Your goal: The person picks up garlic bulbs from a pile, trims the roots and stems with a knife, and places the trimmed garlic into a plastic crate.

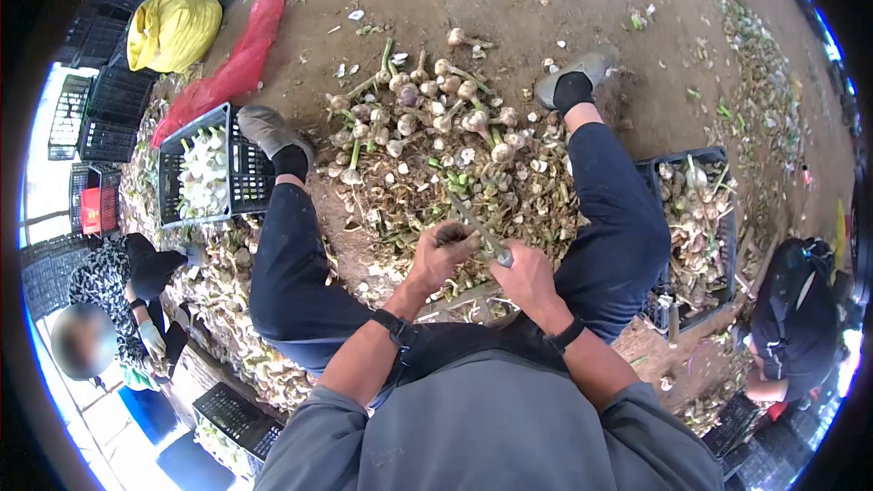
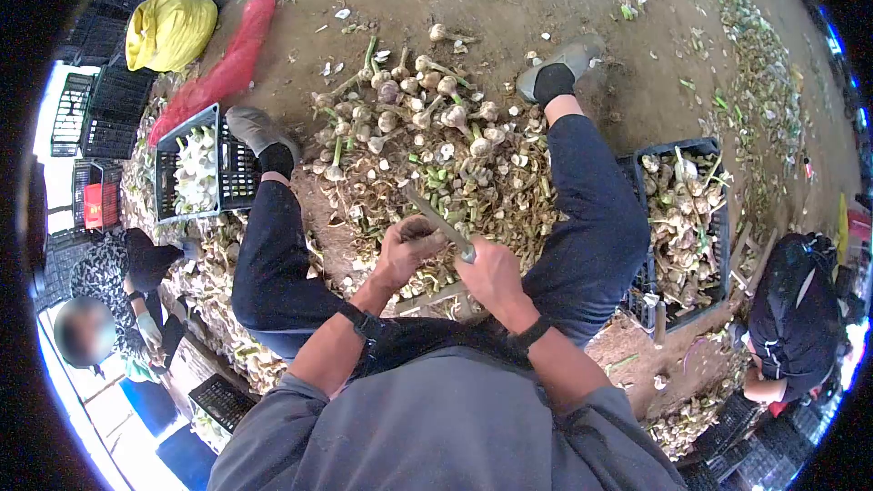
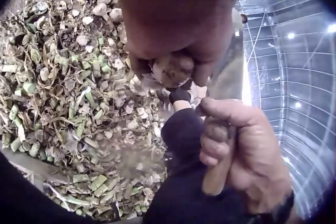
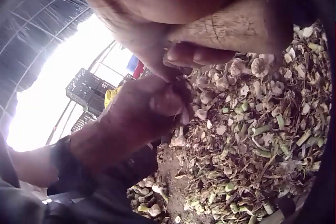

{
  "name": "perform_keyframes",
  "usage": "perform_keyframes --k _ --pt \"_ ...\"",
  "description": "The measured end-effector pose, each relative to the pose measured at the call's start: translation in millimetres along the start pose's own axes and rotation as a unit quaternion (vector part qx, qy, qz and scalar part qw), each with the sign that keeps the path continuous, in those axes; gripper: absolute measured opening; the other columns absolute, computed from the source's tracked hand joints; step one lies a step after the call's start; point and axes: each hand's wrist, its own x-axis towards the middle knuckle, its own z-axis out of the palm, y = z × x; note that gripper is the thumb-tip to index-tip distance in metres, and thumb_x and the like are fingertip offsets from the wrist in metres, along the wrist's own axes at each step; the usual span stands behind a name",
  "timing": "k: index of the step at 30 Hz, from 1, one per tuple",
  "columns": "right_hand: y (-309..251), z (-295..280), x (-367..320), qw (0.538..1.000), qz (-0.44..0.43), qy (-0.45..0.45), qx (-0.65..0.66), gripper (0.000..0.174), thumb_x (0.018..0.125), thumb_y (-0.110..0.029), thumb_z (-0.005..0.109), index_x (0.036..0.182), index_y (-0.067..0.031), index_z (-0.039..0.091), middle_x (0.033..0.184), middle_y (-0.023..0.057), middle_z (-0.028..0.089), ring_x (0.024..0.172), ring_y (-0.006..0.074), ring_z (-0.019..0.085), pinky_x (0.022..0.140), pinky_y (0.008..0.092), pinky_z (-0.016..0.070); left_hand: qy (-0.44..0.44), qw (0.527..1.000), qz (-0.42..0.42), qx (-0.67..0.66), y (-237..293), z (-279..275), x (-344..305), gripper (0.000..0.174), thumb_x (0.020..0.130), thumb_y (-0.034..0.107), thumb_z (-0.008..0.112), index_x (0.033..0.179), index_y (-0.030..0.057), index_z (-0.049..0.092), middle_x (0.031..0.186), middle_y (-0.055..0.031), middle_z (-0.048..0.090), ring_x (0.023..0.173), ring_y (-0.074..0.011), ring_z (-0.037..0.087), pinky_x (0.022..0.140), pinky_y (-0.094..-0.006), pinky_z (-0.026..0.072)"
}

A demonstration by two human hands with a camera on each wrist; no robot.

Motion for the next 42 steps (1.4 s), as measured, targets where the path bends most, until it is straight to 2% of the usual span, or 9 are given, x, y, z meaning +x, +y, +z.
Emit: perform_keyframes --k 7,11,14,17,20,22,26,31,42 --pt "15 -4 -7 0.995 0.077 0.002 0.070 0.030 0.078 -0.027 0.074 0.081 0.0020 0.067 0.078 0.0235 0.068 0.074 0.0417 0.066 0.069 0.0469 0.0507 0.011 0.998 0.036 0.046 52 -25 -24 0.019 0.090 0.015 0.072 0.102 0.0011 0.069 0.082 -0.0012 0.065 0.071 -0.0086 0.056 0.062 -0.0244 0.0454" --pt "24 0 5 0.982 0.112 0.034 0.151 0.026 0.072 -0.020 0.076 0.075 0.0022 0.063 0.065 0.0144 0.061 0.060 0.0282 0.060 0.062 0.0401 0.0475 0.226 0.962 0.106 0.114 98 -82 -79 0.024 0.093 0.017 0.072 0.112 0.0021 0.071 0.091 -0.0016 0.069 0.076 -0.0076 0.058 0.064 -0.0217 0.0465" --pt "31 5 14 0.955 0.162 0.025 0.247 0.020 0.070 -0.010 0.076 0.074 0.0000 0.060 0.062 0.0070 0.059 0.053 0.0189 0.053 0.053 0.0349 0.0424 0.399 0.850 0.118 0.323 120 -163 -151 0.023 0.094 0.017 0.072 0.110 -0.0008 0.073 0.090 -0.0044 0.073 0.081 -0.0097 0.063 0.068 -0.0247 0.0504" --pt "39 9 22 0.910 0.186 0.009 0.369 0.014 0.073 -0.003 0.074 0.076 -0.0032 0.061 0.062 0.0025 0.059 0.047 0.0129 0.050 0.044 0.0306 0.0373 0.511 0.596 0.014 0.620 120 -215 -226 0.016 0.088 0.012 0.073 0.098 -0.0008 0.072 0.099 -0.0158 0.072 0.089 -0.0301 0.068 0.079 -0.0393 0.0521" --pt "32 6 31 0.871 0.197 0.026 0.448 0.015 0.077 -0.004 0.074 0.074 -0.0046 0.059 0.059 0.0003 0.055 0.042 0.0112 0.049 0.038 0.0291 0.0350 0.495 0.544 0.105 0.669 111 -222 -234 0.016 0.087 0.012 0.072 0.094 -0.0021 0.070 0.093 -0.0156 0.070 0.087 -0.0338 0.067 0.078 -0.0428 0.0513" --pt "25 0 35 0.855 0.210 0.024 0.473 0.015 0.078 -0.005 0.074 0.074 -0.0044 0.060 0.060 0.0005 0.056 0.042 0.0110 0.049 0.038 0.0286 0.0352 0.499 0.737 0.125 0.439 109 -182 -184 0.015 0.091 0.015 0.071 0.094 0.0000 0.070 0.088 -0.0146 0.071 0.077 -0.0275 0.069 0.069 -0.0378 0.0536" --pt "27 -9 42 0.835 0.207 0.031 0.509 0.014 0.080 -0.007 0.075 0.076 -0.0031 0.062 0.060 0.0015 0.057 0.042 0.0109 0.048 0.038 0.0277 0.0352 0.194 0.912 0.091 0.351 87 -108 -52 0.037 0.085 0.000 0.069 0.122 0.0045 0.064 0.122 -0.0160 0.066 0.099 -0.0243 0.068 0.084 -0.0353 0.0552" --pt "39 -18 41 0.799 0.266 0.037 0.538 0.011 0.080 -0.005 0.073 0.079 -0.0009 0.063 0.062 0.0031 0.058 0.041 0.0124 0.048 0.039 0.0285 0.0366 -0.048 0.740 0.207 0.639 48 -23 93 0.054 0.084 0.022 0.073 0.134 0.0114 0.057 0.113 -0.0151 0.064 0.094 -0.0333 0.066 0.082 -0.0404 0.0558" --pt "52 -48 33 0.770 0.358 -0.024 0.528 0.011 0.083 -0.007 0.074 0.088 -0.0016 0.066 0.068 0.0005 0.061 0.050 0.0095 0.053 0.045 0.0259 0.0393 -0.058 0.790 0.062 0.608 -31 34 261 0.060 0.085 0.032 0.073 0.138 0.0167 0.051 0.110 -0.0200 0.064 0.101 -0.0389 0.064 0.084 -0.0472 0.0523"
